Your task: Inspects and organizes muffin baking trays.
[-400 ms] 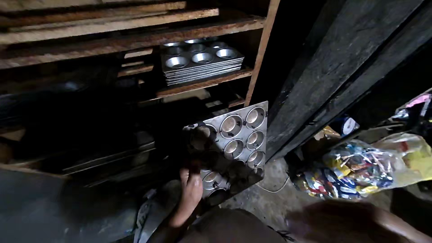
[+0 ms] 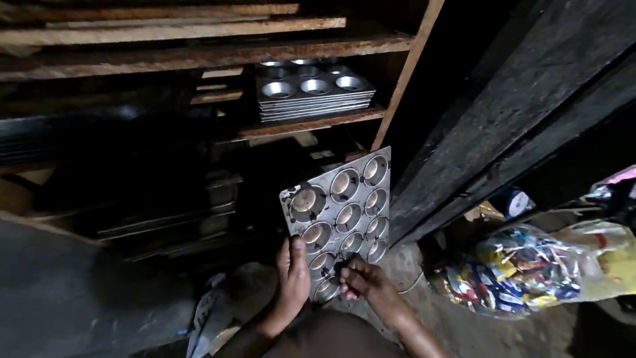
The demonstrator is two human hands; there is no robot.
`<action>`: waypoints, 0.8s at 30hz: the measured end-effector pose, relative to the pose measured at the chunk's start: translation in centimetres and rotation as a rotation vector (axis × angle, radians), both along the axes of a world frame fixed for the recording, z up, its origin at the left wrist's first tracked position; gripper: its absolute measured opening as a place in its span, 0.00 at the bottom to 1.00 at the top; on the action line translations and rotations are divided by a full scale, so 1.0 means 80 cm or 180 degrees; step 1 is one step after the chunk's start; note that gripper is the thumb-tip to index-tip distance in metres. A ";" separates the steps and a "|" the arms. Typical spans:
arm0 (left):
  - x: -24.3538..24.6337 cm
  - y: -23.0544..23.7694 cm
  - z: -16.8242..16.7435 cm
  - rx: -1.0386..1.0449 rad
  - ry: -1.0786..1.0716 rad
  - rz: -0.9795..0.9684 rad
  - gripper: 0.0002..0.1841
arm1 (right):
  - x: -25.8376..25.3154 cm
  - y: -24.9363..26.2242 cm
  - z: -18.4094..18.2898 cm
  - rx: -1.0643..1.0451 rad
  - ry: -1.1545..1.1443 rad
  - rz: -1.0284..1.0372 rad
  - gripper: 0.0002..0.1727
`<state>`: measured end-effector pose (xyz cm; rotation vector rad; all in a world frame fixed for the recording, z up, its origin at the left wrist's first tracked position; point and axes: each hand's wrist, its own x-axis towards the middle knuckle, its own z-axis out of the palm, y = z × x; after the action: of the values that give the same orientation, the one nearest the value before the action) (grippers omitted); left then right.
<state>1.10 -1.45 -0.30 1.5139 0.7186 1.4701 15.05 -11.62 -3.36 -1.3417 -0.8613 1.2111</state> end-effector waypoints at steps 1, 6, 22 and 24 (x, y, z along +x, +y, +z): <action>0.004 -0.003 -0.003 0.0116 0.0045 0.0000 0.24 | -0.002 0.004 0.000 -0.0125 0.0060 0.0031 0.10; 0.008 -0.008 -0.018 0.0666 0.0302 -0.0047 0.28 | -0.002 0.018 -0.008 -0.0196 -0.0762 -0.0166 0.21; 0.011 -0.016 -0.030 0.0742 0.0452 -0.0204 0.27 | -0.013 0.034 -0.023 -0.0562 -0.1363 -0.0316 0.20; 0.009 -0.015 -0.032 0.0761 0.0429 -0.0228 0.27 | -0.011 0.033 -0.025 -0.0640 -0.1275 -0.0218 0.17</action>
<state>1.85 -2.65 -2.85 1.8158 0.5756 1.4501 14.16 -8.94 -5.34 -1.8016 -0.9804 1.0102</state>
